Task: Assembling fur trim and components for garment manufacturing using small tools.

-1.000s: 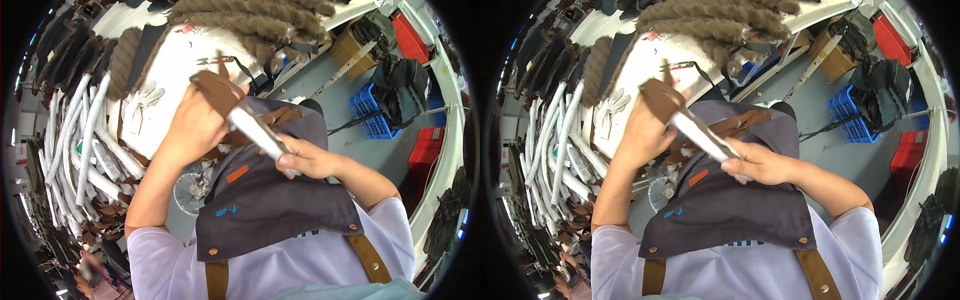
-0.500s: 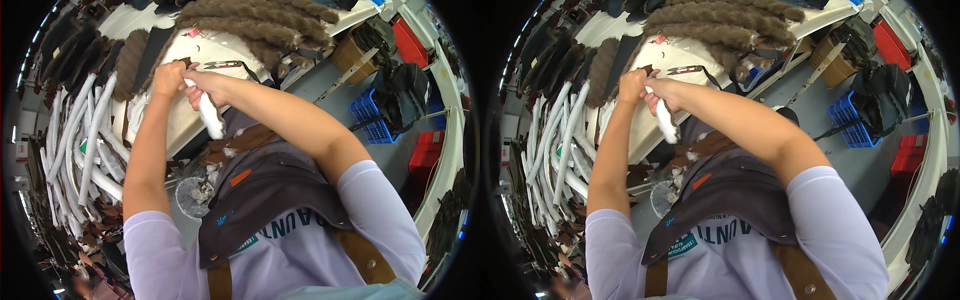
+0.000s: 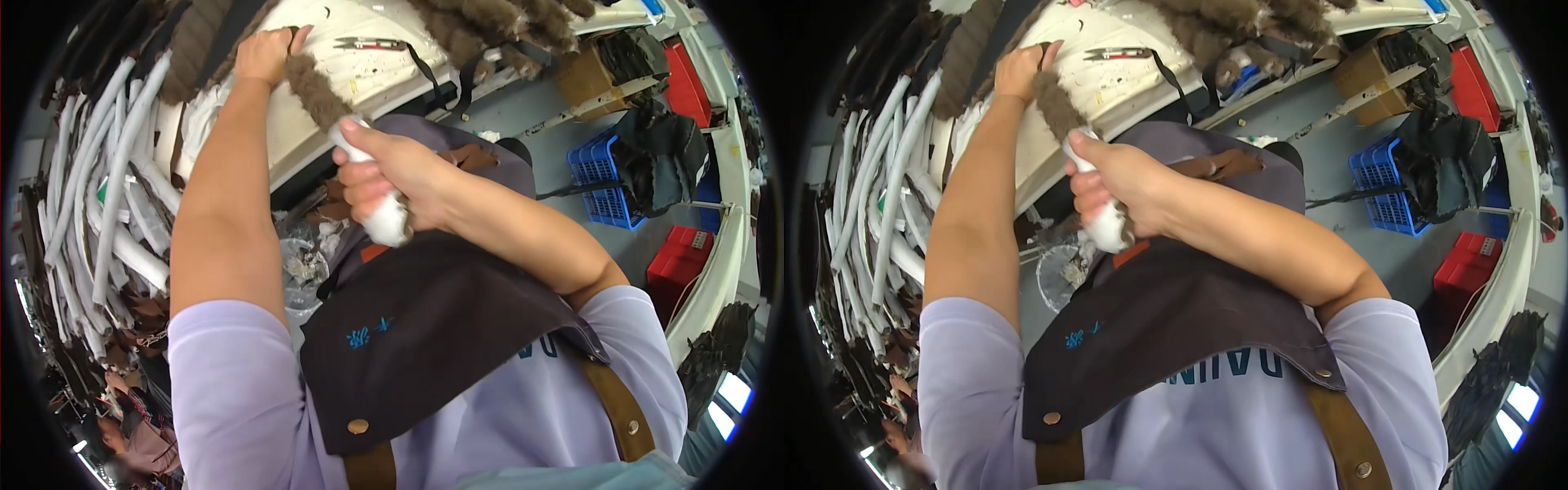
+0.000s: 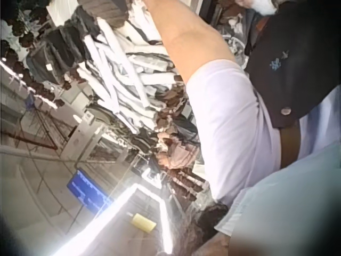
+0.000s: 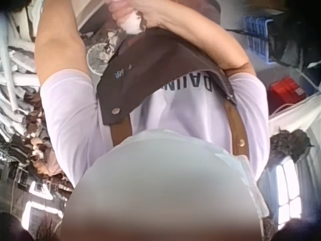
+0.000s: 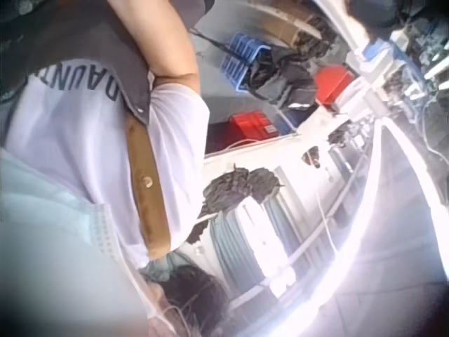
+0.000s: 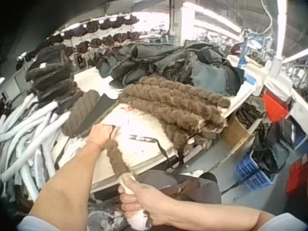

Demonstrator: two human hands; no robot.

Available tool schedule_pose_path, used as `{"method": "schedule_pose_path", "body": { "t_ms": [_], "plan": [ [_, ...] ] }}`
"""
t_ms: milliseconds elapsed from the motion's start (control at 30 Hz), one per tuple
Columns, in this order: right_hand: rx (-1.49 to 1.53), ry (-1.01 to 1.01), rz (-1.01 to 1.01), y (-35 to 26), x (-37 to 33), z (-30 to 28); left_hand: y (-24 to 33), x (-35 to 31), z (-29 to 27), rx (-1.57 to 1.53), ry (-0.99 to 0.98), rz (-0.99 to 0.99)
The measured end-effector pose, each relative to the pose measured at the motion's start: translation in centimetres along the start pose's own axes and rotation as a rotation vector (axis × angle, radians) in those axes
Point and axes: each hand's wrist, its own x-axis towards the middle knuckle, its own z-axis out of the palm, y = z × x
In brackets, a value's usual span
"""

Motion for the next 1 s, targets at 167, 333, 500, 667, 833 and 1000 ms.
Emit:
{"method": "schedule_pose_path", "body": {
  "t_ms": [167,333,500,667,833,1000],
  "plan": [
    [-0.164,0.014,-0.039,3.3,-7.7,-2.5,-0.2,-0.4,-0.2,0.026,0.005,0.010],
    [-0.132,0.015,0.024,3.8,-12.7,-5.5,0.4,0.1,-0.5,0.110,-0.053,-0.027],
    [-0.310,-0.139,-0.074,2.5,-8.4,-8.4,1.1,0.3,-0.5,0.020,-0.082,-0.088],
    [-0.208,-0.186,-0.018,-1.3,-2.5,-6.1,1.9,0.0,-1.4,-0.031,-0.102,-0.119],
    [0.007,-0.350,0.039,-1.8,4.0,-6.3,0.7,-0.1,-0.5,-0.070,-0.047,-0.342],
    [0.116,-0.273,0.042,0.3,-3.5,-4.6,1.5,0.7,-1.5,-0.007,-0.125,-0.265]
  ]
}}
